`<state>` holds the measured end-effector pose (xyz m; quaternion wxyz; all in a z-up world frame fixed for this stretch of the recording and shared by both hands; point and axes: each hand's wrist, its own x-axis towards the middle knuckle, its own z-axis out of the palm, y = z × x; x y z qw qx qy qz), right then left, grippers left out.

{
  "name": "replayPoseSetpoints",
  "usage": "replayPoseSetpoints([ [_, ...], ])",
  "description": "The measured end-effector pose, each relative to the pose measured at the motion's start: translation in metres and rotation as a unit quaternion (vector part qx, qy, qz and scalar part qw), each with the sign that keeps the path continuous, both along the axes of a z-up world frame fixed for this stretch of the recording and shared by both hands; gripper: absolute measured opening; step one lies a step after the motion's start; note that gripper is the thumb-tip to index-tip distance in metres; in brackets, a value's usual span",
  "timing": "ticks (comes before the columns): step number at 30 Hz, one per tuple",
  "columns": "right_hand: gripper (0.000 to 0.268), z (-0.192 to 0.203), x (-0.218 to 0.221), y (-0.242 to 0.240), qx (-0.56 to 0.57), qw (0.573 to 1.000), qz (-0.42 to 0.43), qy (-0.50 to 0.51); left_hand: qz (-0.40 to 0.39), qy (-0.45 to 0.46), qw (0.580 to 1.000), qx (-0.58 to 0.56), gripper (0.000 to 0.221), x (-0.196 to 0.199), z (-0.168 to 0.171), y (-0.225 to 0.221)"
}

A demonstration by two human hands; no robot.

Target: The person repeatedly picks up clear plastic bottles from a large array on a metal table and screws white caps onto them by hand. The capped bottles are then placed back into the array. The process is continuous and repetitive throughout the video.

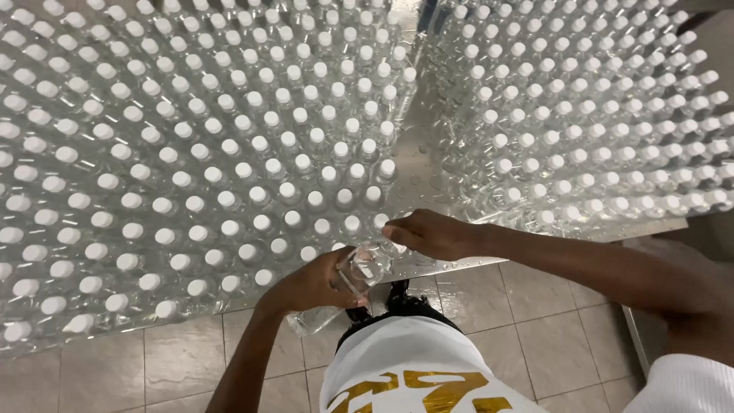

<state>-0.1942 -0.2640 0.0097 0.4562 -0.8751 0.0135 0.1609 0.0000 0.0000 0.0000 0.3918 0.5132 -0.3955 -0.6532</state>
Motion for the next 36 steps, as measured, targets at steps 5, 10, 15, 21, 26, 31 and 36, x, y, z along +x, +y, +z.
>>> replayPoseSetpoints([
  [5,0.054,0.077,0.008,0.011,-0.177,0.972,0.010,-0.156,-0.016,0.042,0.998,-0.039,0.087,0.004,0.023,-0.014],
  [10,0.051,0.098,-0.001,0.019,-0.376,0.781,0.071,-0.494,-0.135,0.274,0.944,-0.127,0.069,-0.004,0.004,-0.028],
  [15,0.056,0.099,-0.020,0.026,-0.384,0.673,0.083,-0.626,-0.288,0.425,0.858,-0.011,0.073,-0.032,-0.004,-0.037],
  [21,0.063,0.001,-0.117,0.043,-0.075,0.945,-0.236,-0.213,-0.178,0.127,0.973,0.077,0.115,-0.074,0.032,-0.057],
  [26,0.029,-0.059,-0.191,0.001,-0.038,0.906,-0.351,0.232,-0.183,-0.352,0.915,-0.074,0.080,-0.159,-0.011,-0.091],
  [31,0.051,-0.059,-0.236,-0.018,0.251,0.668,-0.604,0.353,-0.091,-0.732,0.613,-0.283,0.061,-0.250,-0.048,-0.125],
  [36,0.077,0.010,-0.248,-0.027,0.156,0.745,-0.568,0.313,-0.063,-0.720,0.591,-0.360,0.078,-0.276,-0.071,-0.158],
])
